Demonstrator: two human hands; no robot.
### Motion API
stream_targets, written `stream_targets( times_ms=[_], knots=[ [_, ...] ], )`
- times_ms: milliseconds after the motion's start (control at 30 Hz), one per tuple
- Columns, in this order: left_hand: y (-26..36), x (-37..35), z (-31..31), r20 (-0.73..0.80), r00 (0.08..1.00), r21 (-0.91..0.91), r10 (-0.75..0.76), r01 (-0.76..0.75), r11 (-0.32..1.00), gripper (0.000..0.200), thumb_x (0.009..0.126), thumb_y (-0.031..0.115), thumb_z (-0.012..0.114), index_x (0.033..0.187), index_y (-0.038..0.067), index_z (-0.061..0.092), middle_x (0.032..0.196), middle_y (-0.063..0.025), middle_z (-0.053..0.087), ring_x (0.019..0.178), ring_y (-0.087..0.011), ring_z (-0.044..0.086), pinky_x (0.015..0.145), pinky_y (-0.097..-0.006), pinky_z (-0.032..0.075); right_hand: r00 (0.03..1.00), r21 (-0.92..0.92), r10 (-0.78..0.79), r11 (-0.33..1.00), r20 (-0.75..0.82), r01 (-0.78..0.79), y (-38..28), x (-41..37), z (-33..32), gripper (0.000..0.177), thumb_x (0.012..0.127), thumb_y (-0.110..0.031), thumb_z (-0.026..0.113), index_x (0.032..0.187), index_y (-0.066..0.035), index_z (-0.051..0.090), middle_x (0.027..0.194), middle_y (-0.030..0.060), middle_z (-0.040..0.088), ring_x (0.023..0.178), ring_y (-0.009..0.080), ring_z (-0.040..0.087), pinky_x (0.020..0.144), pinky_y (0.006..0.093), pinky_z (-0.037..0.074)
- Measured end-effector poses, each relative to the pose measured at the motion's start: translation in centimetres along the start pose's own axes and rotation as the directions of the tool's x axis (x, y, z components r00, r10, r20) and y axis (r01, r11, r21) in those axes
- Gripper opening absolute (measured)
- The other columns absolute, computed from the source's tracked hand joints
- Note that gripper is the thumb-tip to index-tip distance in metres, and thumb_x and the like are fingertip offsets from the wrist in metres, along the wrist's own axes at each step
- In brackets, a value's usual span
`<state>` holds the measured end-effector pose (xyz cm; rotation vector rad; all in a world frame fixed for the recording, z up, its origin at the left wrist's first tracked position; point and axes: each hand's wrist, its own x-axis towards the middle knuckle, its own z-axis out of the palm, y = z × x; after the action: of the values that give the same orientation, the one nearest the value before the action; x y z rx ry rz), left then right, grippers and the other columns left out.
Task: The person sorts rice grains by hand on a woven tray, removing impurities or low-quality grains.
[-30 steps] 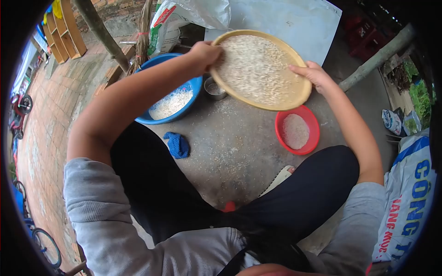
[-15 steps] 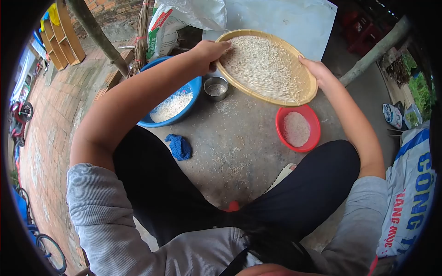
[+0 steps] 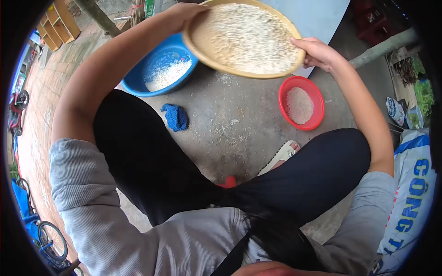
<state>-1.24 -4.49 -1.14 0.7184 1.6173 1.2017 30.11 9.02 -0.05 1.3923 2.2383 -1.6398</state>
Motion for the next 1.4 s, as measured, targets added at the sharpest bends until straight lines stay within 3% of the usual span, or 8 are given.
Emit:
stream_targets(
  times_ms=[167, 433, 533, 833, 933, 1100, 1233, 1400],
  knots=[
    [-2.1, -0.1, 2.9, -0.229, 0.967, 0.211, 0.115, -0.066, 0.975, 0.029, 0.084, 0.028, 0.062, 0.108, 0.012, 0.063, 0.085, -0.0079, 0.065, 0.067, -0.0161, 0.063, 0.054, -0.0309, 0.053, 0.999, 0.088, 0.034, 0.995, 0.017, -0.035, 1.8, 0.4, -1.7, 0.036, 0.092, -0.033, 0.048, 0.109, -0.002, 0.055, 0.091, 0.0076, 0.065, 0.072, 0.015, 0.064, 0.07, 0.0338, 0.053],
    [-1.4, 0.4, -1.1, 0.137, 0.989, -0.013, -0.06, 0.062, 0.998, 0.037, 0.086, 0.025, 0.059, 0.12, 0.011, 0.053, 0.099, -0.0114, 0.063, 0.079, -0.0228, 0.065, 0.068, -0.0367, 0.056, 0.973, 0.017, -0.009, 1.0, 0.231, 0.005, 0.2, 0.1, -0.2, 0.042, 0.092, -0.037, 0.045, 0.112, -0.002, 0.056, 0.1, 0.0136, 0.063, 0.084, 0.023, 0.063, 0.082, 0.0388, 0.049],
    [-1.6, -2.4, 2.7, -0.252, 0.967, 0.216, 0.043, 0.013, 0.976, 0.037, 0.086, 0.026, 0.06, 0.119, 0.01, 0.054, 0.098, -0.0106, 0.063, 0.081, -0.0209, 0.064, 0.071, -0.0326, 0.055, 0.99, 0.07, 0.018, 0.997, 0.138, -0.028, 1.0, 0.2, -2.1, 0.037, 0.092, -0.032, 0.046, 0.112, -0.002, 0.054, 0.1, 0.0134, 0.064, 0.088, 0.0214, 0.064, 0.081, 0.0379, 0.05],
    [-1.0, -1.0, -0.4, -0.034, 0.997, 0.023, -0.075, 0.076, 0.997, 0.036, 0.086, 0.027, 0.06, 0.113, 0.004, 0.057, 0.094, -0.013, 0.063, 0.075, -0.0224, 0.064, 0.068, -0.0319, 0.054, 0.978, 0.0, -0.028, 1.0, 0.209, 0.029, -0.6, -0.9, -0.2, 0.038, 0.091, -0.033, 0.048, 0.109, 0.0, 0.054, 0.091, 0.0125, 0.063, 0.076, 0.0219, 0.061, 0.079, 0.0368, 0.051],
    [-2.0, -1.6, 2.6, -0.267, 0.963, 0.143, 0.028, 0.011, 0.99, 0.034, 0.087, 0.03, 0.058, 0.103, -0.001, 0.061, 0.086, -0.0133, 0.064, 0.066, -0.0231, 0.065, 0.062, -0.0372, 0.055, 0.998, -0.001, 0.013, 1.0, 0.06, -0.013, 0.3, -0.8, -1.6, 0.036, 0.091, -0.029, 0.047, 0.113, -0.001, 0.053, 0.098, 0.0129, 0.064, 0.084, 0.0201, 0.065, 0.073, 0.033, 0.052],
    [-0.8, -2.1, 2.8, -0.112, 0.993, 0.356, 0.018, 0.023, 0.934, 0.037, 0.088, 0.031, 0.056, 0.107, -0.001, 0.059, 0.092, -0.0137, 0.064, 0.072, -0.0215, 0.065, 0.063, -0.0343, 0.056, 0.99, -0.058, 0.135, 0.989, -0.049, -0.138, 1.2, -0.6, -1.0, 0.036, 0.091, -0.028, 0.046, 0.114, -0.001, 0.053, 0.101, 0.0123, 0.064, 0.087, 0.0199, 0.064, 0.079, 0.0366, 0.051],
    [-1.2, -0.3, -2.0, 0.113, 0.99, 0.05, -0.083, 0.078, 0.996, 0.039, 0.088, 0.028, 0.056, 0.109, -0.004, 0.057, 0.094, -0.016, 0.064, 0.077, -0.0236, 0.066, 0.069, -0.0361, 0.056, 0.979, 0.047, -0.016, 0.999, 0.203, 0.006, -0.5, -1.2, 0.6, 0.04, 0.09, -0.029, 0.048, 0.115, 0.002, 0.052, 0.103, 0.0157, 0.062, 0.093, 0.0253, 0.061, 0.088, 0.0378, 0.048],
    [-1.8, -1.9, 3.6, -0.156, 0.986, 0.295, 0.061, -0.013, 0.956, 0.037, 0.088, 0.03, 0.057, 0.116, 0.005, 0.055, 0.095, -0.0126, 0.063, 0.079, -0.0231, 0.065, 0.07, -0.0369, 0.055, 0.989, 0.038, 0.131, 0.991, -0.067, -0.129, 2.2, -0.2, -1.2, 0.036, 0.091, -0.026, 0.042, 0.115, 0.0, 0.051, 0.103, 0.0124, 0.063, 0.093, 0.0201, 0.062, 0.081, 0.0381, 0.05]
  ],
)
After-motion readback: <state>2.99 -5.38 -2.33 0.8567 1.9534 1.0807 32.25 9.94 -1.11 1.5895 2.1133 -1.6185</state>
